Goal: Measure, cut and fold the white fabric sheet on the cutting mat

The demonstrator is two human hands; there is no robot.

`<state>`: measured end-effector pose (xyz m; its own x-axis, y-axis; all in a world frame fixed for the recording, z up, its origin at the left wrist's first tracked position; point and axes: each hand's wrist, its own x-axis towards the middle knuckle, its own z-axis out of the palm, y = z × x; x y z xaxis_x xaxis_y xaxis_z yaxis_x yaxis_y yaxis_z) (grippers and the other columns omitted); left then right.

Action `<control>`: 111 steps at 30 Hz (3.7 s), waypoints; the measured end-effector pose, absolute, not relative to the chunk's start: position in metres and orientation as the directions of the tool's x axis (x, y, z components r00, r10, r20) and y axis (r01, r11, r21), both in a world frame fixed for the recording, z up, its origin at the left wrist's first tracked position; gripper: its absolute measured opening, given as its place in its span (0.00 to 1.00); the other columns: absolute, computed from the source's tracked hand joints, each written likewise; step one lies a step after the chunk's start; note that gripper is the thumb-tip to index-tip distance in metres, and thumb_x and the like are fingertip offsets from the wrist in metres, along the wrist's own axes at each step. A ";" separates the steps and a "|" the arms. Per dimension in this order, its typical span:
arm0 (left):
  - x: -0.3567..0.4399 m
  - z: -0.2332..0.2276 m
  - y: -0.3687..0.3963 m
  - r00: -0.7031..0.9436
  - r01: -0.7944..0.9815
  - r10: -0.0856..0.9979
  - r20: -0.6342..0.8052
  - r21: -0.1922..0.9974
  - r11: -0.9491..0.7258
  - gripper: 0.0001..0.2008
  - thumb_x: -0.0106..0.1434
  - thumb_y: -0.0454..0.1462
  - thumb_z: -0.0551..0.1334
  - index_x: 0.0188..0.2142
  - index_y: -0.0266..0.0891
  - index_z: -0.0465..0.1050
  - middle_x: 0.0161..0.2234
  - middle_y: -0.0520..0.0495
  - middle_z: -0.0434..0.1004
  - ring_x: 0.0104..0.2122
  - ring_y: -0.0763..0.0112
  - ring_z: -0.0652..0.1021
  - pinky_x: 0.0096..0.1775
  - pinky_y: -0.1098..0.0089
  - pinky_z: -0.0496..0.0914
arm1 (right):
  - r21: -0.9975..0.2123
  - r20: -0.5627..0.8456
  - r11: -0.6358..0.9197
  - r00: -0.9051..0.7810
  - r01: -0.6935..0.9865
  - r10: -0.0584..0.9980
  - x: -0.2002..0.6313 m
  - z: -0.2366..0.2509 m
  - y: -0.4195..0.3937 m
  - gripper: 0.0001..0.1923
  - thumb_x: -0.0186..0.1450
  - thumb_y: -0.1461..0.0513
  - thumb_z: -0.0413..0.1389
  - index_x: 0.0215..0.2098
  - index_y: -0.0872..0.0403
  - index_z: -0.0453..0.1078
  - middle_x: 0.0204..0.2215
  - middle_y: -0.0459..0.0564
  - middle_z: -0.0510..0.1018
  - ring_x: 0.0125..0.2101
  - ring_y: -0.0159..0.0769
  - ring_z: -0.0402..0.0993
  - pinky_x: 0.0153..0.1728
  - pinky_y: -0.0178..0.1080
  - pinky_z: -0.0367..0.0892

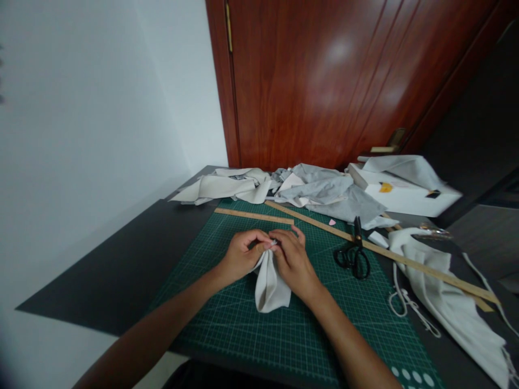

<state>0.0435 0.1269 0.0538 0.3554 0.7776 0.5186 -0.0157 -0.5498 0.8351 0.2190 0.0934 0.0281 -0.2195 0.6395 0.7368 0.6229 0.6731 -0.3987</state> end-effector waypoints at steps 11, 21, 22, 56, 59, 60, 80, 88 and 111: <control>0.041 0.059 0.122 0.340 0.076 0.759 0.555 0.788 -0.611 0.07 0.66 0.39 0.66 0.34 0.40 0.81 0.34 0.48 0.84 0.34 0.68 0.82 0.41 0.69 0.73 | -0.494 0.714 0.596 -0.096 0.633 0.694 0.216 0.032 0.090 0.05 0.74 0.57 0.53 0.41 0.47 0.69 0.34 0.47 0.79 0.40 0.42 0.76 0.48 0.50 0.69; 0.037 0.060 0.123 0.412 0.175 0.653 0.636 0.648 -0.741 0.09 0.70 0.37 0.62 0.40 0.42 0.83 0.39 0.46 0.85 0.40 0.67 0.82 0.46 0.67 0.74 | -0.486 0.703 0.639 -0.169 0.596 0.691 0.215 0.036 0.088 0.03 0.75 0.62 0.49 0.43 0.49 0.64 0.35 0.48 0.76 0.35 0.38 0.76 0.36 0.40 0.70; 0.034 0.063 0.125 0.417 0.202 0.666 0.619 0.652 -0.731 0.09 0.70 0.38 0.63 0.40 0.42 0.83 0.39 0.46 0.85 0.40 0.66 0.82 0.46 0.67 0.74 | -0.462 0.724 0.642 -0.159 0.612 0.672 0.216 0.037 0.088 0.04 0.75 0.63 0.49 0.42 0.49 0.64 0.35 0.48 0.76 0.35 0.38 0.75 0.35 0.40 0.70; 0.073 -0.001 0.083 0.730 0.109 0.661 0.175 0.925 -0.365 0.19 0.53 0.27 0.65 0.46 0.37 0.76 0.42 0.46 0.81 0.41 0.61 0.79 0.42 0.66 0.73 | -0.662 0.736 0.333 0.499 0.671 0.458 0.278 0.055 0.102 0.13 0.73 0.51 0.51 0.39 0.51 0.63 0.30 0.44 0.67 0.31 0.38 0.64 0.35 0.42 0.60; 0.071 0.007 0.081 0.708 -0.043 0.666 0.235 0.956 -0.292 0.37 0.52 0.30 0.70 0.62 0.39 0.66 0.57 0.40 0.75 0.54 0.54 0.76 0.56 0.59 0.70 | -0.654 0.733 0.326 0.466 0.683 0.495 0.275 0.052 0.103 0.13 0.73 0.50 0.50 0.39 0.51 0.63 0.30 0.45 0.69 0.31 0.38 0.66 0.34 0.41 0.60; 0.071 0.010 0.081 0.710 -0.097 0.668 0.223 0.970 -0.221 0.40 0.52 0.32 0.72 0.64 0.40 0.64 0.59 0.40 0.74 0.56 0.52 0.75 0.58 0.57 0.69 | -0.655 0.728 0.322 0.455 0.684 0.513 0.274 0.050 0.103 0.13 0.73 0.50 0.50 0.39 0.51 0.64 0.30 0.45 0.69 0.30 0.38 0.66 0.34 0.41 0.60; 0.072 0.025 0.107 0.254 -0.485 0.967 -0.034 0.860 0.158 0.25 0.46 0.50 0.79 0.31 0.34 0.75 0.27 0.50 0.76 0.28 0.73 0.72 0.33 0.71 0.65 | -0.724 0.626 0.323 0.385 0.609 0.679 0.250 0.034 0.107 0.11 0.74 0.53 0.49 0.38 0.50 0.64 0.26 0.41 0.66 0.25 0.35 0.60 0.29 0.39 0.57; 0.049 0.056 0.120 0.494 -0.303 0.869 -0.023 0.932 0.197 0.38 0.41 0.45 0.82 0.50 0.38 0.73 0.35 0.48 0.80 0.33 0.71 0.78 0.36 0.71 0.67 | -0.674 0.665 0.541 0.093 0.502 0.741 0.248 0.036 0.104 0.07 0.75 0.57 0.50 0.40 0.49 0.65 0.31 0.43 0.70 0.31 0.35 0.65 0.33 0.38 0.61; 0.043 0.008 0.151 0.622 0.027 0.767 -0.158 0.983 0.181 0.19 0.55 0.36 0.71 0.39 0.42 0.62 0.24 0.59 0.72 0.21 0.77 0.72 0.25 0.78 0.64 | -0.664 0.448 0.442 -0.152 0.603 0.881 0.241 -0.002 0.118 0.06 0.74 0.58 0.47 0.41 0.48 0.64 0.32 0.47 0.75 0.33 0.40 0.75 0.37 0.40 0.65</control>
